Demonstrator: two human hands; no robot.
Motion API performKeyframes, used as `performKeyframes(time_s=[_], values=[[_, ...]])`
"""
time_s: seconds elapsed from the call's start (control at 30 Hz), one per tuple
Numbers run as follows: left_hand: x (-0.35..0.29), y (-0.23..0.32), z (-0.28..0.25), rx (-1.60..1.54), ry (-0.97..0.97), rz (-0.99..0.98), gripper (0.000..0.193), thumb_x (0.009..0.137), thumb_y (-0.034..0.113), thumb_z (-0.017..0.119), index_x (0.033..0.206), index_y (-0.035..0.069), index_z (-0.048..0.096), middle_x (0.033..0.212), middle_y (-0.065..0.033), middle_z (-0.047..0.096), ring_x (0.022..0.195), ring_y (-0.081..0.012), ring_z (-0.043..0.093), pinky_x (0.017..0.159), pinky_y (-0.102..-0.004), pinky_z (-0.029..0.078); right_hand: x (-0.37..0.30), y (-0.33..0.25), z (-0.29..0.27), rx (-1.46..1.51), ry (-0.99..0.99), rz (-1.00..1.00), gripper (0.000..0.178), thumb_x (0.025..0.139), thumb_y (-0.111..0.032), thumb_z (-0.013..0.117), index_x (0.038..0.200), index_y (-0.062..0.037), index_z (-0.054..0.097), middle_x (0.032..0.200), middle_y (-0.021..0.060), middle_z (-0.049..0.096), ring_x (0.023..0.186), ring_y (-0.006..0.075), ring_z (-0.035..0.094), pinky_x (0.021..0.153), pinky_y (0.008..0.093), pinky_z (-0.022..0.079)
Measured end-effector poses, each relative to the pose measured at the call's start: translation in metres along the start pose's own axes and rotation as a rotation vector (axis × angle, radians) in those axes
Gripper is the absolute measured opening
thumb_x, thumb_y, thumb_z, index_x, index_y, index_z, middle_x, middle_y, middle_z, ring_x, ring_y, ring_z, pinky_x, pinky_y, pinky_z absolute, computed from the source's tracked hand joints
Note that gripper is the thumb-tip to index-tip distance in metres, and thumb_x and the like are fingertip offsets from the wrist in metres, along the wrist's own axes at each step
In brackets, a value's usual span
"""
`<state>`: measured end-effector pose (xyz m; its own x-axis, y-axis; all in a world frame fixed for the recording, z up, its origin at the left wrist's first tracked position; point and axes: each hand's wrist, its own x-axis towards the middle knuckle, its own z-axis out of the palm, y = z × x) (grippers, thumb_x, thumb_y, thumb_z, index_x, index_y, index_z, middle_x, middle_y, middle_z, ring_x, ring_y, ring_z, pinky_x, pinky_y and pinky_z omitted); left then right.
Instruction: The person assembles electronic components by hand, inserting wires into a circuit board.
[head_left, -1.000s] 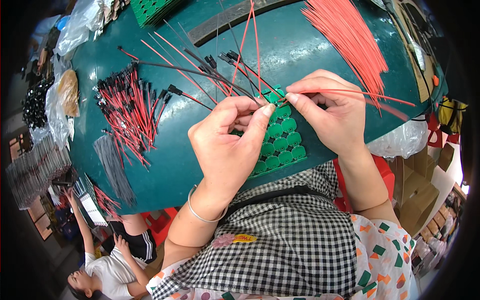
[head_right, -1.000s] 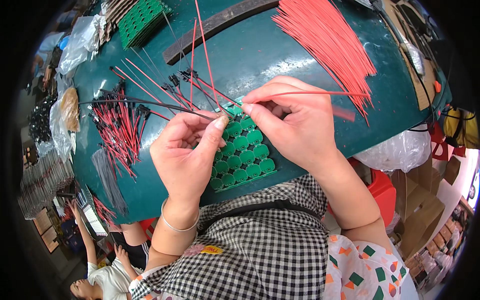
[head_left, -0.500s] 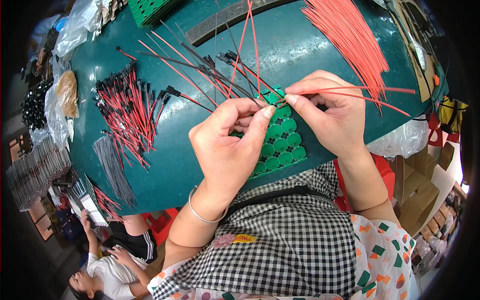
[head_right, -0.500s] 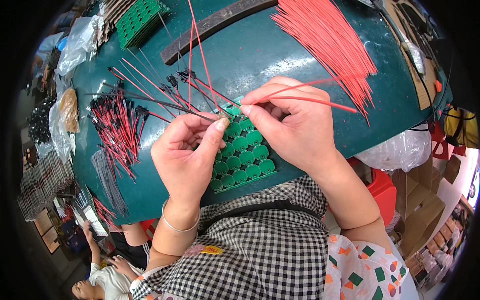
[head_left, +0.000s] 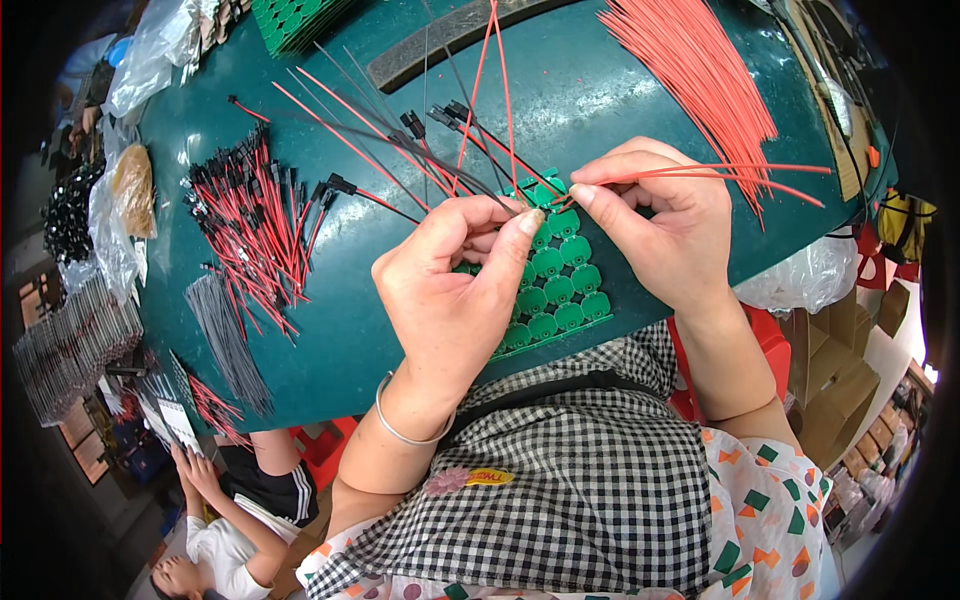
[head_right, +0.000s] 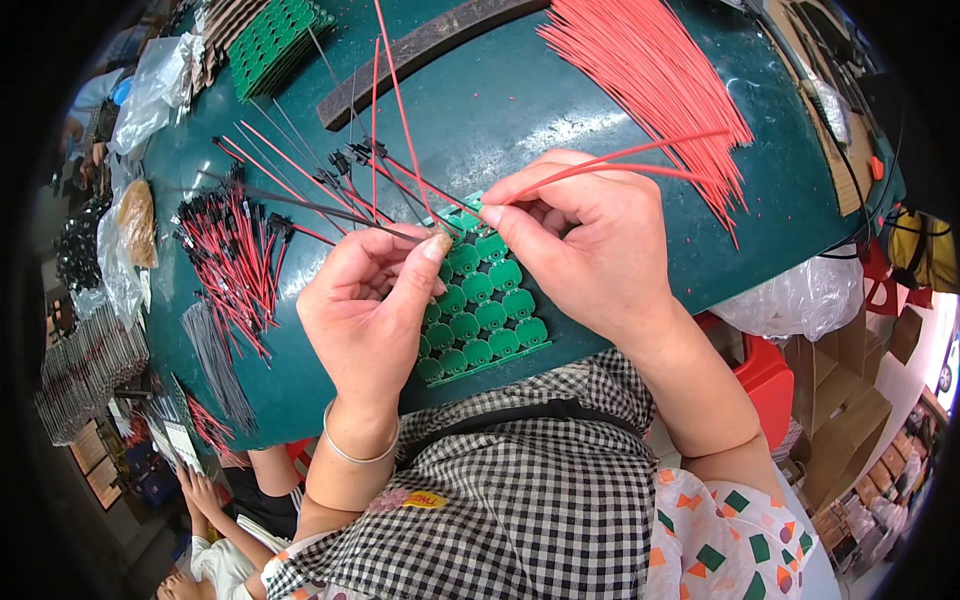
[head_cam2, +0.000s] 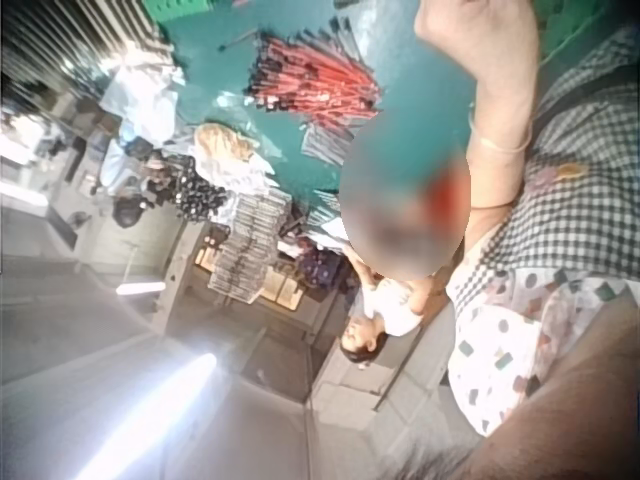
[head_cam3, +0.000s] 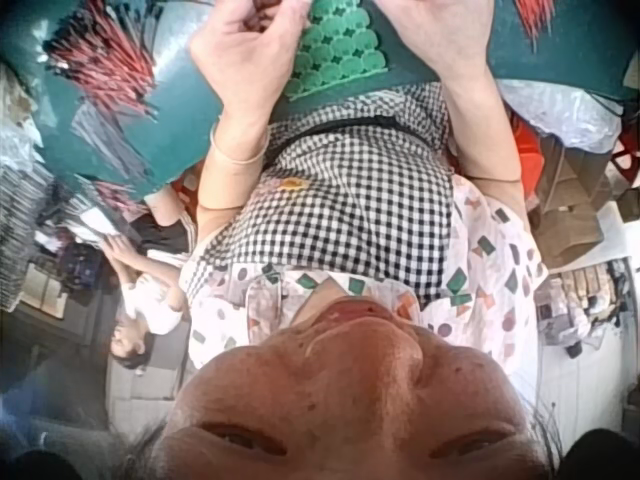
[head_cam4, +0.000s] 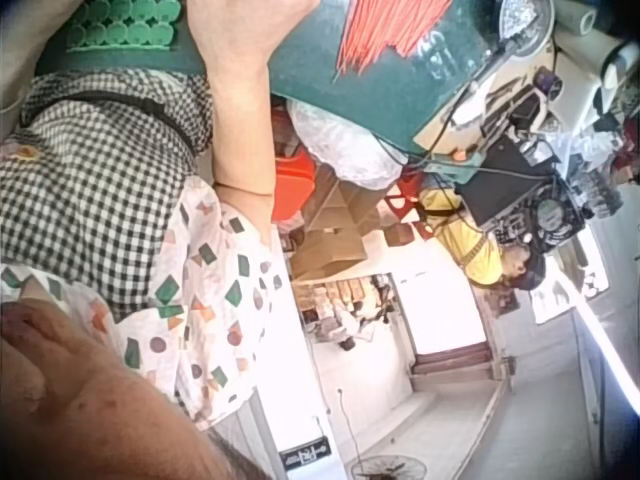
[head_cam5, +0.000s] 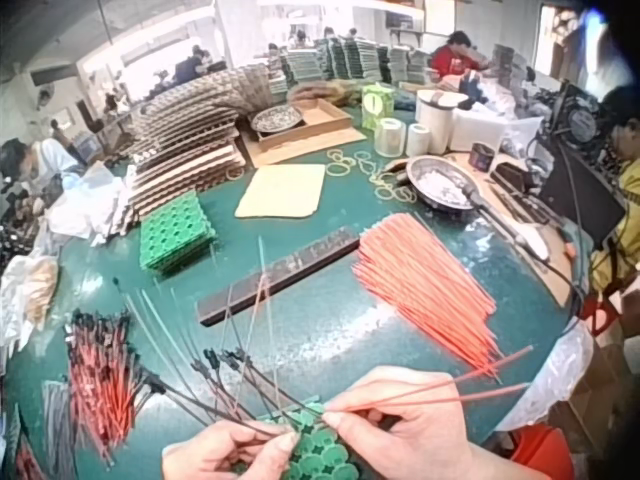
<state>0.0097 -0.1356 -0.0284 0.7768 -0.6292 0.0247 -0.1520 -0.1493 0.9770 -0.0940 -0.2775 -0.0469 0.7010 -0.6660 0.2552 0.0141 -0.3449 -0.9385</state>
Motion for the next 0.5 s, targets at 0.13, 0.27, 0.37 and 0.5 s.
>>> performKeyframes(time_s=[0.13, 0.27, 0.37, 0.5], values=[[0.0003, -0.0001, -0.0007, -0.011, -0.005, -0.005, 0.009, 0.083, -0.003, 0.076, 0.087, -0.005, 0.069, 0.081, -0.0064, 0.072, 0.069, -0.0075, 0.067, 0.061, -0.0214, 0.055, 0.0004, 0.0003, -0.0004, 0.004, -0.006, 0.002, 0.008, 0.076, 0.005, 0.074, 0.084, 0.0019, 0.073, 0.075, 0.0044, 0.068, 0.051, 0.0042, 0.054, 0.046, 0.0197, 0.039], [0.0009, -0.0027, -0.0004, -0.007, -0.01, 0.006, 0.01, 0.083, -0.003, 0.076, 0.088, -0.005, 0.068, 0.081, -0.0066, 0.072, 0.069, -0.0077, 0.067, 0.061, -0.0213, 0.055, 0.0, 0.001, 0.0005, 0.011, -0.005, 0.007, 0.008, 0.076, 0.005, 0.074, 0.083, 0.0015, 0.073, 0.074, 0.0041, 0.068, 0.05, 0.0042, 0.053, 0.046, 0.0198, 0.039], [0.001, -0.0033, 0.0011, 0.002, 0.001, 0.011, 0.01, 0.082, -0.003, 0.076, 0.088, -0.005, 0.068, 0.081, -0.0068, 0.072, 0.069, -0.0078, 0.067, 0.061, -0.0213, 0.055, 0.0, 0.0006, 0.001, 0.007, -0.044, 0.014, 0.008, 0.076, 0.004, 0.074, 0.083, 0.0013, 0.073, 0.073, 0.0042, 0.067, 0.05, 0.0041, 0.052, 0.046, 0.02, 0.039], [0.0014, -0.0057, 0.0024, 0.026, 0.014, 0.06, 0.01, 0.082, -0.003, 0.076, 0.088, -0.005, 0.068, 0.08, -0.0071, 0.072, 0.069, -0.0081, 0.068, 0.061, -0.0213, 0.056, -0.0006, 0.001, 0.0016, 0.004, -0.03, 0.035, 0.009, 0.076, 0.004, 0.074, 0.084, 0.0017, 0.073, 0.073, 0.0048, 0.067, 0.05, 0.0042, 0.052, 0.046, 0.0199, 0.04]])
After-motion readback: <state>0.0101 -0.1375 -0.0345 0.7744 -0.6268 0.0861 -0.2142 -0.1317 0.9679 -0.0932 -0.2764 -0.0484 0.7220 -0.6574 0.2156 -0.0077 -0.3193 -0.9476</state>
